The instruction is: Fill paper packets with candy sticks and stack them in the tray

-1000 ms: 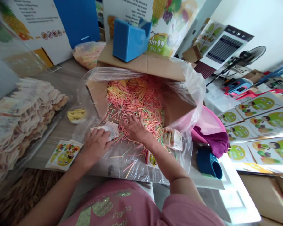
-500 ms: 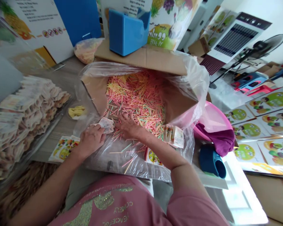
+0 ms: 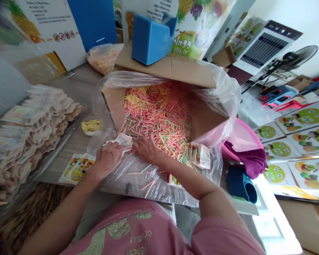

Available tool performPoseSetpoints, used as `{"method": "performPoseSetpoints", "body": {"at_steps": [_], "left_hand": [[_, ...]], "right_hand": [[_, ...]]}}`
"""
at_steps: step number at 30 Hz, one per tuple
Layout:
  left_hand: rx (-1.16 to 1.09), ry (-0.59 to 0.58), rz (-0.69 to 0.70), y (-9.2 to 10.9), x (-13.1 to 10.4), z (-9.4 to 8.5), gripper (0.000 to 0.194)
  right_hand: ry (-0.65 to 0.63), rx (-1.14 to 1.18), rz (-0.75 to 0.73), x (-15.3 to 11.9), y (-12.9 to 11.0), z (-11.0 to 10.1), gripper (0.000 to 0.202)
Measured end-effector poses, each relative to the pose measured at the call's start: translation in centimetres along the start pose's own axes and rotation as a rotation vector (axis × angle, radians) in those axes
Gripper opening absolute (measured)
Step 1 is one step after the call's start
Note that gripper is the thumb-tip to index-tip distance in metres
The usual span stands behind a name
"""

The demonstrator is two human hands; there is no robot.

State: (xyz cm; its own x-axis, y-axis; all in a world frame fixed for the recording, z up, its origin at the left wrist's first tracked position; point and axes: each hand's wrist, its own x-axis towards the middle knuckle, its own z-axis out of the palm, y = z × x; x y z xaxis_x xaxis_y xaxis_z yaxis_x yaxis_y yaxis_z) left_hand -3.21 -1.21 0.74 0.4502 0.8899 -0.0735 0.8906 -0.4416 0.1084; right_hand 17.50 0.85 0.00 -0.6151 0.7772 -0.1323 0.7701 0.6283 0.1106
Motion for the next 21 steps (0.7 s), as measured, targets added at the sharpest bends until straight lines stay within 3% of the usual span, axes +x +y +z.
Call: {"method": "performPoseSetpoints", "body": {"at_steps": [4,9,14,17,21], "left_hand": [[0.004,0.017,0.001,0.1,-0.2,0.2,0.031],[-0.023,0.025,0.001,-0.1,-0.3,0.7,0.032],[-0.007,0.013,0.003,-0.2,-0.4,0.9,0.033],[-0.002,0.005,0.002,0.0,-0.4,1.0,0.034],[0.018,-0.003,0.015,0.1,-0.3,0.8,0.034]], "right_hand": [[-0.007,0.042,0.093,-0.4,0.0,-0.1,0.031],[-0.038,0.104,0.250,0.5,0.3,-1.8,0.033],[-0.180,0.331,0.146,0.6,2.8,-3.4,0.029],[-0.111,0.454,0.153,0.6,4.8,-3.6,0.029],[-0.005,0.391,0.317,2.2,6.0,-3.6,0.033]]}}
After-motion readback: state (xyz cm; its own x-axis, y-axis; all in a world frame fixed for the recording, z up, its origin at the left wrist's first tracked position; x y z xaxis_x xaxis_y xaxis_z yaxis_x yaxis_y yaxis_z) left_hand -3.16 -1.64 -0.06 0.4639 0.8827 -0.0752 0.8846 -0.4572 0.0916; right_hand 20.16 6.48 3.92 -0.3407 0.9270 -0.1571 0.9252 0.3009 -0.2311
